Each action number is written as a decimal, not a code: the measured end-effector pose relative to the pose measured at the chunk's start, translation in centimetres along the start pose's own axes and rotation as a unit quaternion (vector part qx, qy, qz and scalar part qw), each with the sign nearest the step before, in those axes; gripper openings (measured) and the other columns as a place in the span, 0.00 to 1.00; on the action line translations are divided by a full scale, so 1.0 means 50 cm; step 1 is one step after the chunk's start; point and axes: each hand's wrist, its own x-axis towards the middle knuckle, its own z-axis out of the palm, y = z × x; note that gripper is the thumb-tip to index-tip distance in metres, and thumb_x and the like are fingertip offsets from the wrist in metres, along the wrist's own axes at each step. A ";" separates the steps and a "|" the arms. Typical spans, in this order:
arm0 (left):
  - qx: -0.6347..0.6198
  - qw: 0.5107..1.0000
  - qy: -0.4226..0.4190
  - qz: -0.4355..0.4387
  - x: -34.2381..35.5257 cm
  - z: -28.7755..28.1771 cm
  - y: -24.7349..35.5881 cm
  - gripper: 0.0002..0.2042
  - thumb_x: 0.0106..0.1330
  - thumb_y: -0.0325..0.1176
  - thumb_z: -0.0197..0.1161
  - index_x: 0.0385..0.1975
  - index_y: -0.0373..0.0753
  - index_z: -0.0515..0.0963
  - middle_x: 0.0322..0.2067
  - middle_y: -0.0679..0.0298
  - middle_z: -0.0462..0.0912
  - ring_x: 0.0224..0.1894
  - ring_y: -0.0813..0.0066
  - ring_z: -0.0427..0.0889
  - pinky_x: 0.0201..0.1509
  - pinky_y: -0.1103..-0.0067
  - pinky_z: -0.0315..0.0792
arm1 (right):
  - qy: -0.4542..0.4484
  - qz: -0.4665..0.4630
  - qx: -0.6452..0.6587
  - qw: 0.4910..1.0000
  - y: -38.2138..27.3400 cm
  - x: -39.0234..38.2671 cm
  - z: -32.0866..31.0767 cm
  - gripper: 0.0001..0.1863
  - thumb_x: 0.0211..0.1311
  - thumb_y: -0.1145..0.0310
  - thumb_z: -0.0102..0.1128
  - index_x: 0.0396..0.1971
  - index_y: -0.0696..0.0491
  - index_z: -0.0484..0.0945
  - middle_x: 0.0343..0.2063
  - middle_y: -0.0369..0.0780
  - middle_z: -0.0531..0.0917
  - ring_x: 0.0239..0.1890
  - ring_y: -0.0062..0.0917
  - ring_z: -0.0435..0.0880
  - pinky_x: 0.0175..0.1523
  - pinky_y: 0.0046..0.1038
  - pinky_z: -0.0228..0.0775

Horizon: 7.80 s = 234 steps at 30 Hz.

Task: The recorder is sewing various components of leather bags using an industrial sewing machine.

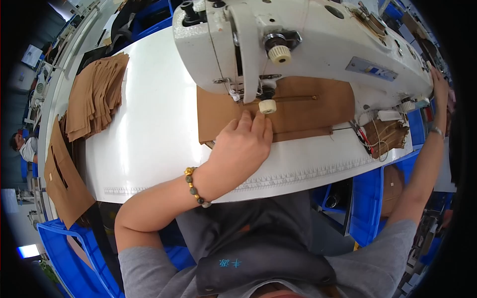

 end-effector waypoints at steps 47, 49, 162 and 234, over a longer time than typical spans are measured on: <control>0.079 0.996 0.030 -0.030 0.062 0.072 -0.010 0.21 0.59 0.25 0.61 0.54 0.32 0.80 0.52 0.60 0.86 0.40 0.69 0.90 0.41 0.76 0.83 | 0.248 -0.035 0.275 0.928 -0.402 -0.304 -0.218 0.16 0.79 0.65 0.52 0.47 0.60 0.86 0.42 0.45 0.88 0.44 0.35 0.87 0.55 0.31 0.77; 0.054 0.996 0.045 -0.050 0.063 0.063 -0.014 0.21 0.59 0.25 0.61 0.54 0.34 0.80 0.51 0.60 0.86 0.43 0.68 0.90 0.40 0.75 0.84 | 0.168 -0.220 0.321 0.906 -0.541 -0.403 -0.267 0.10 0.73 0.74 0.53 0.39 0.61 0.84 0.38 0.44 0.87 0.39 0.35 0.87 0.48 0.35 0.80; -0.172 0.978 0.081 -0.085 -0.082 0.068 -0.123 0.21 0.68 0.40 0.68 0.57 0.36 0.81 0.62 0.60 0.81 0.67 0.60 0.76 0.71 0.66 0.71 | -0.049 -0.442 0.270 0.854 -0.839 -0.437 -0.207 0.31 0.64 0.46 0.67 0.52 0.59 0.84 0.48 0.41 0.88 0.50 0.42 0.84 0.58 0.44 0.75; -0.128 0.990 0.037 -0.055 -0.058 0.032 -0.117 0.22 0.67 0.38 0.69 0.59 0.38 0.81 0.62 0.62 0.82 0.65 0.58 0.79 0.63 0.70 0.79 | -0.091 -0.280 0.294 0.909 -0.777 -0.474 -0.120 0.24 0.67 0.59 0.67 0.59 0.53 0.80 0.61 0.41 0.82 0.62 0.39 0.81 0.65 0.40 0.74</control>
